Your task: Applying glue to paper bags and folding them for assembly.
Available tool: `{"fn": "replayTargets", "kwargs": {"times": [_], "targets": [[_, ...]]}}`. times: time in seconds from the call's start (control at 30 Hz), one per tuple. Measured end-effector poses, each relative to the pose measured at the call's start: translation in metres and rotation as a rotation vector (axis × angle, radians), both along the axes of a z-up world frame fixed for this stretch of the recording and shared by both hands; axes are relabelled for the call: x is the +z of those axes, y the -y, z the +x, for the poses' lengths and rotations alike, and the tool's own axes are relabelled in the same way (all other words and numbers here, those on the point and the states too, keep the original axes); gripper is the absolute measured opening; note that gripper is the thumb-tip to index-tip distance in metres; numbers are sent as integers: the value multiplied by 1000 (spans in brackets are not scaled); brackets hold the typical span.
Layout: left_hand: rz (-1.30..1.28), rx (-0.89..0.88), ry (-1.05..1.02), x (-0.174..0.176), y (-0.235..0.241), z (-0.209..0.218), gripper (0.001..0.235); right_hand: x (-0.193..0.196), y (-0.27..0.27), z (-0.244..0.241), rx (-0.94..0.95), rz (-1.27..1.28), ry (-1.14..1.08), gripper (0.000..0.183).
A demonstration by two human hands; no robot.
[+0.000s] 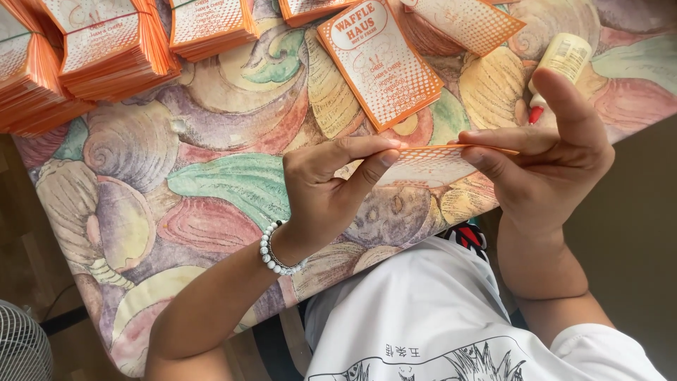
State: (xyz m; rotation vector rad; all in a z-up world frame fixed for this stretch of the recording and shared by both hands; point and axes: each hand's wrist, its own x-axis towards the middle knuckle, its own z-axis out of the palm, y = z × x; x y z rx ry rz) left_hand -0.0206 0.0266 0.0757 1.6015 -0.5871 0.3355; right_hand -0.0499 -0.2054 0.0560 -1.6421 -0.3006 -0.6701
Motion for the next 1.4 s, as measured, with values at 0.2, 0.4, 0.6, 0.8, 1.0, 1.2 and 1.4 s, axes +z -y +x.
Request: {"fn": "replayTargets", "kwargs": {"times": [0.2,0.4,0.6,0.8,1.0,1.2,1.4], "targets": [[88,22,148,-1,-4,-1,10,16,0,2,76,-22,-17,74],[151,10,199,6,-7,-2,10,71,-22,16,154,-649,222,31],[137,35,222,13,-13,-1,10,84,-25,21,216,-714,269,11],[-188,53,-99,3,-6,2,9,17,26,32,353,-215,-41,38],[-728,-23,-390,-20,-4,24,16,-36,11,32,396,108,-252,75],[-228,-339,-431,-5,-24,47,44,12,29,27,396,-172,-495,94],[84,-132,-367,-8,-14,41,27,-13,40,29,295,-42,-296,93]]}}
